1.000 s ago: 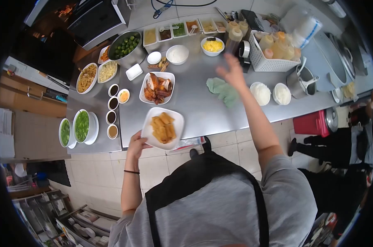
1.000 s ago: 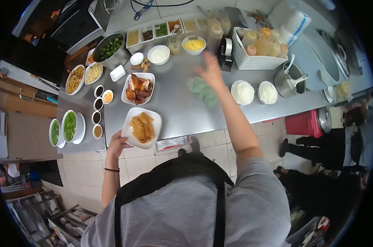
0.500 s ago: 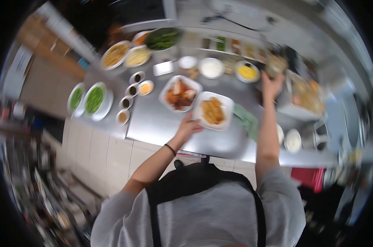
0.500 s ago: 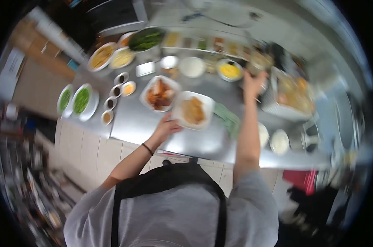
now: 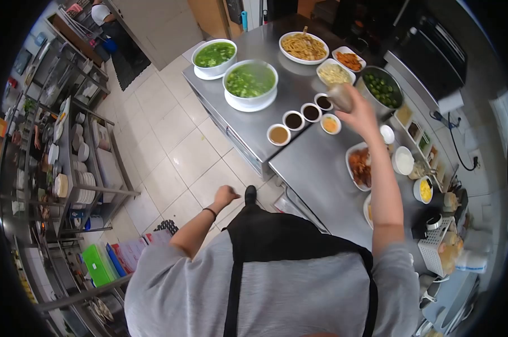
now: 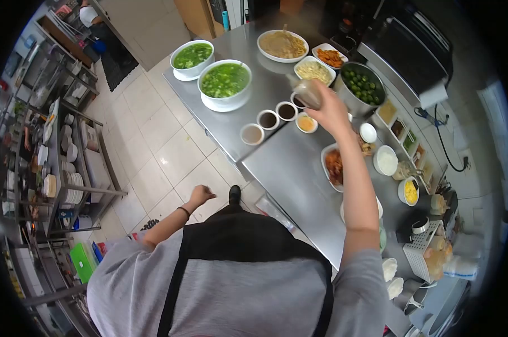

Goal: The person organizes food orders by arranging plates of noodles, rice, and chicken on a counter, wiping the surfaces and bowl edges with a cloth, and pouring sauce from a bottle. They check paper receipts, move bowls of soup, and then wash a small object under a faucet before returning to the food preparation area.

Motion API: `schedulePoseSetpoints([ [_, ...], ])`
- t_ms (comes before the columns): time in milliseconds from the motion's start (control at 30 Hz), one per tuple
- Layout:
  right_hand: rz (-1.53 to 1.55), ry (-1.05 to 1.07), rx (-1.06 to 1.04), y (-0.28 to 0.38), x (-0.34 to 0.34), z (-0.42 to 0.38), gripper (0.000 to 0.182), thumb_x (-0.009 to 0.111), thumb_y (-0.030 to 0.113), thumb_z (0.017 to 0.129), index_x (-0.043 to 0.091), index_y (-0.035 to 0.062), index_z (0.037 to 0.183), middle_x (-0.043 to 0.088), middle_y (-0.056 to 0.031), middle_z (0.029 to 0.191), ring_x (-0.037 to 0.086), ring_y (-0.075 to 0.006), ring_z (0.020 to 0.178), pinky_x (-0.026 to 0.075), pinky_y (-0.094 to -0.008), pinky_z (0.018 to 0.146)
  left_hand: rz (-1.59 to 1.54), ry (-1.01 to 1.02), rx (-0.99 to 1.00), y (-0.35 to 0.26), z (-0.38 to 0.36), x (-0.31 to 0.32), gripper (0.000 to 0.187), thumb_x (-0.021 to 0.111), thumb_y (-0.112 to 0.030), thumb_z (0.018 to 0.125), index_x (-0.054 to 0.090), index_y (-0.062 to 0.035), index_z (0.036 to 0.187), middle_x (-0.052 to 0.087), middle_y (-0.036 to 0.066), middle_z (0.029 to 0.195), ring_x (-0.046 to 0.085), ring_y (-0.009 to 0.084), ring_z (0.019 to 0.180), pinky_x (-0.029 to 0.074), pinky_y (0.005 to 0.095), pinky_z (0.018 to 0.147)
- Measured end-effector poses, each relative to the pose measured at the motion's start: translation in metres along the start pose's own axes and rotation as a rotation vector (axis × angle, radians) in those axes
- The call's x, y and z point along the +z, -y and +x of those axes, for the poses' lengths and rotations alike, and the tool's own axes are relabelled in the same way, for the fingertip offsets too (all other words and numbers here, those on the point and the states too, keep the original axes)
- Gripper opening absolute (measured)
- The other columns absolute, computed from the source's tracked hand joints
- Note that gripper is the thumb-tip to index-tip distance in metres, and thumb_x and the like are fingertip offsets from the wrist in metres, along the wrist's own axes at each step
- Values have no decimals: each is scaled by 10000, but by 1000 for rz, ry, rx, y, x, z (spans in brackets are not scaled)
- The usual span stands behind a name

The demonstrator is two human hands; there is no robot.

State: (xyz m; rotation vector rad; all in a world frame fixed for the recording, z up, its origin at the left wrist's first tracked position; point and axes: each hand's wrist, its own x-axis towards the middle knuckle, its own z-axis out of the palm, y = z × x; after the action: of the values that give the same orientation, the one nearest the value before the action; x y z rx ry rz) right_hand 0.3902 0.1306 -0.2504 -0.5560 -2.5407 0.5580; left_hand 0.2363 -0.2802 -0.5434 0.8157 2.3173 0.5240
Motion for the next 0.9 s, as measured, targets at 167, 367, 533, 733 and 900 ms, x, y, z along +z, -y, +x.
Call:
schedulePoseSetpoints([
  [167,-454,265,-144,37,104,98,571,629,67,611,440,161,1141,571,-160,935,570,-302,881,457,-394,730,-42,-219,-463,232,17,-27,315,647,-315,706,595,-19,614,574,94,529,567,193,469,454,309,438],
  [367,-679,324,-189,65,150,162,543,623,50,604,480,158,1117,579,-122,880,579,-276,859,459,-383,719,-359,-74,-974,288,-37,-89,260,600,-227,730,577,28,688,583,129,606,574,216,467,469,331,397],
  [533,-710,511,-10,69,133,171,410,639,103,640,546,140,1037,613,-112,891,581,-278,880,462,-374,744,-489,-99,-867,281,1,-106,248,600,-224,737,593,24,745,600,112,661,593,201,523,489,313,432],
  [733,-100,547,81,78,162,214,685,719,192,525,479,154,1166,589,-151,1011,563,-290,937,451,-361,809,-644,-88,-591,236,70,-132,261,608,-248,749,611,-10,857,613,86,693,601,167,576,495,275,492],
  [900,-349,383,-19,122,216,275,611,690,179,576,492,138,1152,587,-145,1021,567,-290,933,453,-360,809,-696,-141,-535,228,76,-143,229,606,-228,761,613,-20,855,612,82,694,600,156,593,484,266,488],
])
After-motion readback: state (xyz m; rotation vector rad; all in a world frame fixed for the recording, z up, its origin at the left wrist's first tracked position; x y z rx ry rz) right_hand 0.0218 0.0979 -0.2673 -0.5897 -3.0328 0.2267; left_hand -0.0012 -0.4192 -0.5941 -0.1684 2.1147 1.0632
